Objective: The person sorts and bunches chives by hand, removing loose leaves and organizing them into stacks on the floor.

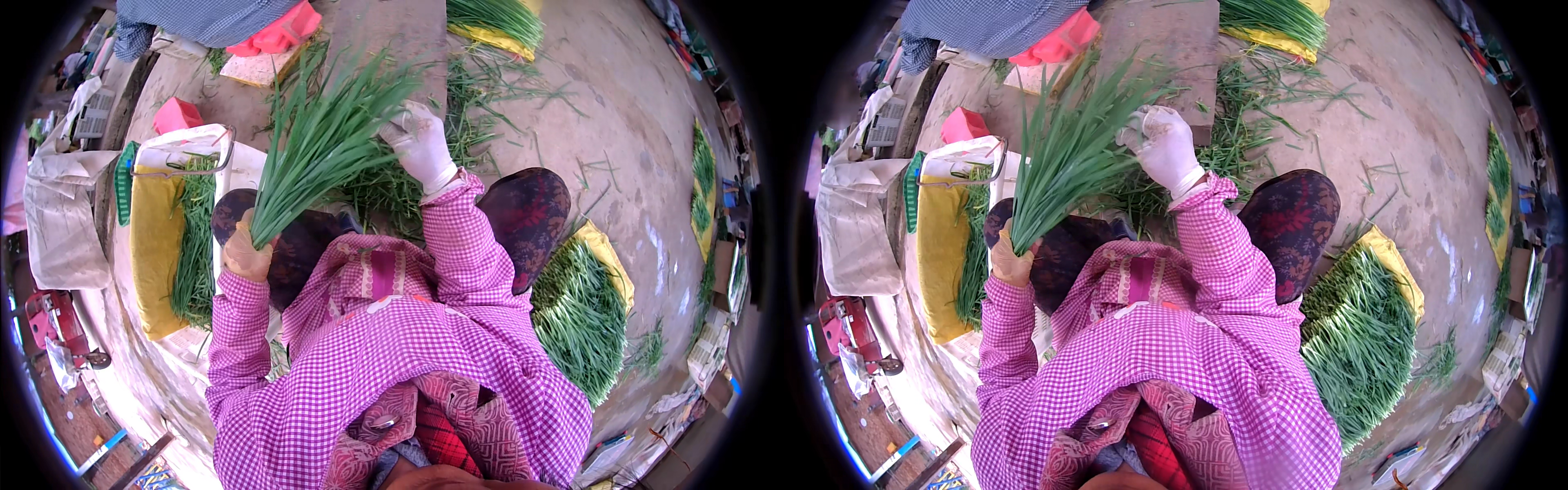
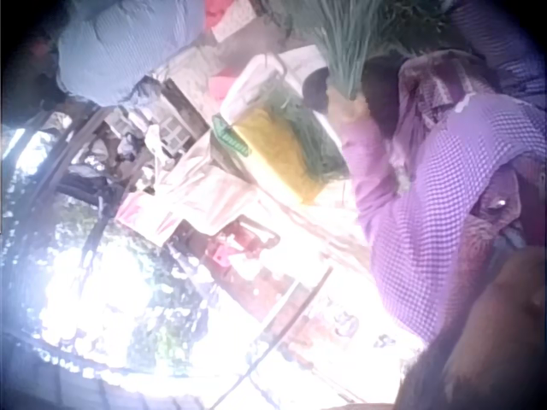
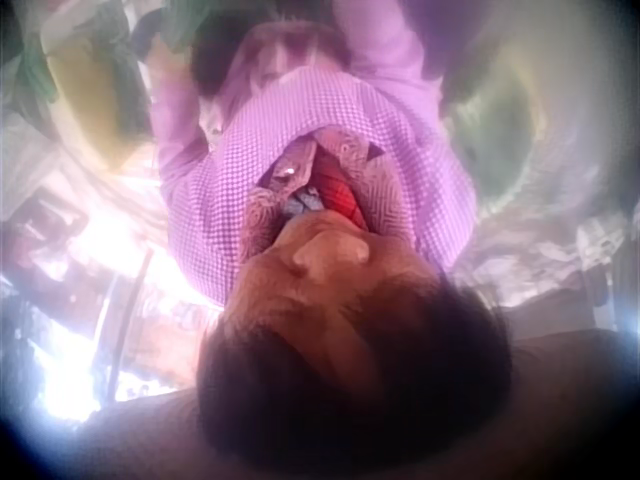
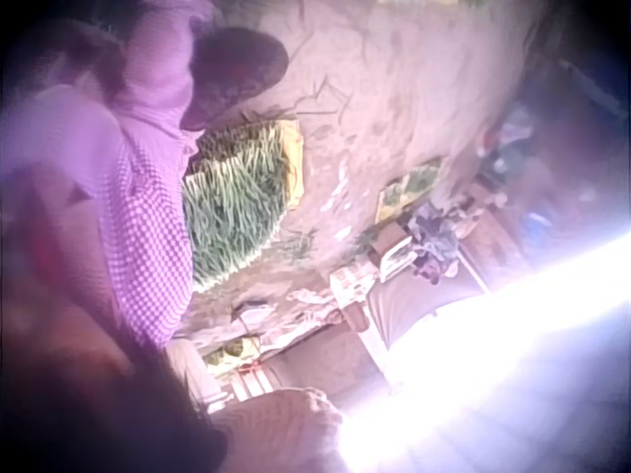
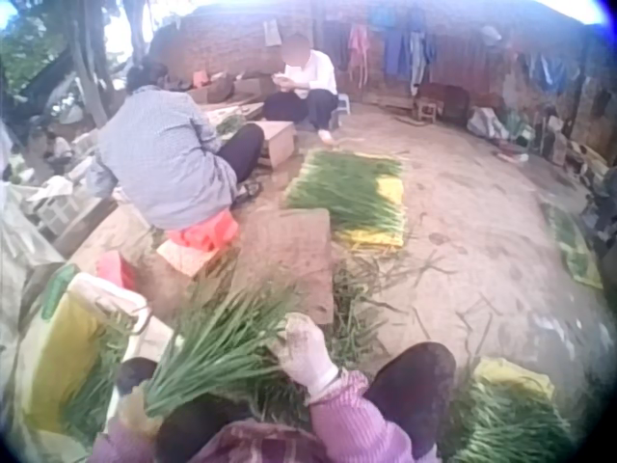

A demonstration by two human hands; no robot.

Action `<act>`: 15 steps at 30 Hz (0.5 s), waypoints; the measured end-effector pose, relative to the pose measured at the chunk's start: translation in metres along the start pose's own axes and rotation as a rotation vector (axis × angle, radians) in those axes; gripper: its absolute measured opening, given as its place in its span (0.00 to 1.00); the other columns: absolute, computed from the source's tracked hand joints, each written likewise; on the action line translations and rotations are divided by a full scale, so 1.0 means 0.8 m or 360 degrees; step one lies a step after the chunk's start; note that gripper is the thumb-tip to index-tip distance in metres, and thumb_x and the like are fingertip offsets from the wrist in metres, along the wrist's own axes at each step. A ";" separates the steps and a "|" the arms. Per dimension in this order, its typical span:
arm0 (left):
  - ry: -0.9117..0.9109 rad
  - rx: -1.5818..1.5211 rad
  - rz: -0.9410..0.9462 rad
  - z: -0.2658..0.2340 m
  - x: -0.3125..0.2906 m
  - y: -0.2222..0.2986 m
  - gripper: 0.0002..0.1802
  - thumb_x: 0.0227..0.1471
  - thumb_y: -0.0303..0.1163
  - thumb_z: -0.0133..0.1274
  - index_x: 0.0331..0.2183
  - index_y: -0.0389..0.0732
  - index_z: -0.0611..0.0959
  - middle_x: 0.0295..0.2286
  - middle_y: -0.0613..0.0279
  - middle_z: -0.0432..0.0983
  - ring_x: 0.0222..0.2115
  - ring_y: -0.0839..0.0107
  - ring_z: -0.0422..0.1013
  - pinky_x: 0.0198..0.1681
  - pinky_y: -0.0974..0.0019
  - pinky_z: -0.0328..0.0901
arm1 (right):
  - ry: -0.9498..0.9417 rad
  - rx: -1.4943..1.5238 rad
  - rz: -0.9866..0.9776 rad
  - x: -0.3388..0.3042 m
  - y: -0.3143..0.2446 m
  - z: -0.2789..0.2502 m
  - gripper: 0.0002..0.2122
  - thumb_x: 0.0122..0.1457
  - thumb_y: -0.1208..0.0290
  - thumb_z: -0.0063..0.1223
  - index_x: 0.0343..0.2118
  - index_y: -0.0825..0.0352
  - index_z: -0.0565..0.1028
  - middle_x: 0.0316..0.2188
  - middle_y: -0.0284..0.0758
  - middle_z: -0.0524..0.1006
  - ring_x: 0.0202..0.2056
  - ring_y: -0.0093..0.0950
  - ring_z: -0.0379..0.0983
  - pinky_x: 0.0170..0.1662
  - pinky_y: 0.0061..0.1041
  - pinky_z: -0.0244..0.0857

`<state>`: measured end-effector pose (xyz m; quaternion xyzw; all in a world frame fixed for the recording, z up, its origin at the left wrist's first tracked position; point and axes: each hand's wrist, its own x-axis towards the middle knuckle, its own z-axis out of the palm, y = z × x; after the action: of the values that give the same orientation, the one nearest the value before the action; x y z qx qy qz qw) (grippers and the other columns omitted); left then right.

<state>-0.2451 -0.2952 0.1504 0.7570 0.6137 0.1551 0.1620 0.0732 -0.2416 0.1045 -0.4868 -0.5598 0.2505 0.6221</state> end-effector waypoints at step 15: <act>0.0539 0.0973 0.0128 -0.058 0.025 -0.020 0.35 0.36 0.23 0.52 0.51 0.57 0.70 0.30 0.63 0.71 0.29 0.60 0.73 0.29 0.60 0.68 | 0.0095 0.0669 0.0454 0.017 -0.036 -0.061 0.08 0.59 0.72 0.48 0.31 0.71 0.76 0.28 0.34 0.78 0.30 0.20 0.72 0.38 0.18 0.64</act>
<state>-0.2754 -0.2700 0.1856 0.7576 0.6196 0.0938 -0.1824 0.1156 -0.2573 0.1409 -0.4279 -0.4025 0.4321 0.6843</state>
